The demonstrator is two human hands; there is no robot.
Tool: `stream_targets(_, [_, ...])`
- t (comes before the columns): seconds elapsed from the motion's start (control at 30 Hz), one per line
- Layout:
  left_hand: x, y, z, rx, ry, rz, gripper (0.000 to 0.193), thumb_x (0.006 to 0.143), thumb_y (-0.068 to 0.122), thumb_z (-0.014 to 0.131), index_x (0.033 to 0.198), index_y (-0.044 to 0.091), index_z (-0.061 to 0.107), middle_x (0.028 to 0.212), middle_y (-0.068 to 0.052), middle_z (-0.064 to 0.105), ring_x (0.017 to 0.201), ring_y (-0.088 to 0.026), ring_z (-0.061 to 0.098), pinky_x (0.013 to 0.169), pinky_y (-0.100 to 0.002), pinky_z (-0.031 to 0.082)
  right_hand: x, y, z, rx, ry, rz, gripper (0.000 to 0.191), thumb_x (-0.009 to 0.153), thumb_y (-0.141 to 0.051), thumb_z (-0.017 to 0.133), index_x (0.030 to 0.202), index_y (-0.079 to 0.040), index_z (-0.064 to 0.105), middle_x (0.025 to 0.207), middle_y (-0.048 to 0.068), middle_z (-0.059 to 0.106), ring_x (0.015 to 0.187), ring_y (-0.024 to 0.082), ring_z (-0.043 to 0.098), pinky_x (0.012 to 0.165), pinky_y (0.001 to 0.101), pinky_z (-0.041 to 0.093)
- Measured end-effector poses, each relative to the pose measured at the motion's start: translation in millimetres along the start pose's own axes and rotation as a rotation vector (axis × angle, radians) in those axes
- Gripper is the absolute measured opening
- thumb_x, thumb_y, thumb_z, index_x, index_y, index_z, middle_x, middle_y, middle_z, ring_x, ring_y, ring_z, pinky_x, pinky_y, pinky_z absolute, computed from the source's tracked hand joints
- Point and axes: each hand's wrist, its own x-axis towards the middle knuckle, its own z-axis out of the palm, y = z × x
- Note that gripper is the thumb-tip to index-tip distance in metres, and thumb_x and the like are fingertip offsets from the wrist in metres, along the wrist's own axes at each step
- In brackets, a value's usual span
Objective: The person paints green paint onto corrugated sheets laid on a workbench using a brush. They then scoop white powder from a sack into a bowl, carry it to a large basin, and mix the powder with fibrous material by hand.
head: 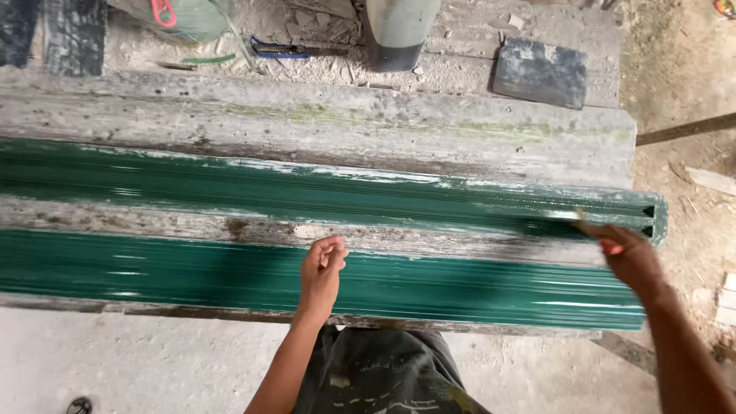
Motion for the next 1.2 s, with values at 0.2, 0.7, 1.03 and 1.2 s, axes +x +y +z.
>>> stream_targets(0.2, [-18, 16, -12, -0.137, 0.127, 0.039, 0.037, 0.099, 0.035, 0.066, 0.122, 0.006, 0.065, 0.107, -0.004, 0.068, 0.097, -0.014, 0.065, 0.084, -0.032, 0.052, 73, -33, 8, 0.275, -0.386, 0.047, 0.008, 0.101, -0.01, 0.065, 0.108, -0.009, 0.069, 0.08, 0.014, 0.064, 0.066, 0.028, 0.056, 0.053, 0.0429, 0.053])
stream_targets(0.7, [-36, 0, -18, -0.295, 0.23, 0.107, 0.036, 0.098, 0.032, 0.066, 0.123, 0.006, 0.063, 0.116, -0.004, 0.069, 0.104, -0.016, 0.068, 0.091, -0.033, 0.054, 130, -399, 139, 0.46, -0.116, -0.857, 0.024, 0.092, -0.017, 0.071, 0.116, -0.012, 0.068, 0.112, 0.014, 0.073, 0.099, 0.037, 0.07, 0.081, 0.0448, 0.058])
stream_targets(1.03, [-19, 6, 55, -0.174, 0.124, 0.073, 0.036, 0.098, 0.033, 0.067, 0.121, 0.005, 0.063, 0.104, -0.003, 0.067, 0.09, -0.011, 0.061, 0.08, -0.03, 0.053, 45, -12, 16, -0.033, 0.142, -0.337, 0.056, 0.079, 0.003, 0.076, 0.126, -0.026, 0.068, 0.145, 0.005, 0.062, 0.123, 0.029, 0.066, 0.098, 0.0367, 0.059])
stream_targets(1.2, [-12, -16, 72, -0.167, 0.069, 0.085, 0.032, 0.101, 0.029, 0.065, 0.12, 0.005, 0.064, 0.098, -0.003, 0.066, 0.081, -0.009, 0.055, 0.072, -0.028, 0.05, 34, 75, -55, -0.362, 0.177, -0.038, 0.018, 0.107, -0.007, 0.069, 0.119, -0.022, 0.069, 0.112, 0.006, 0.076, 0.098, 0.029, 0.072, 0.079, 0.0381, 0.058])
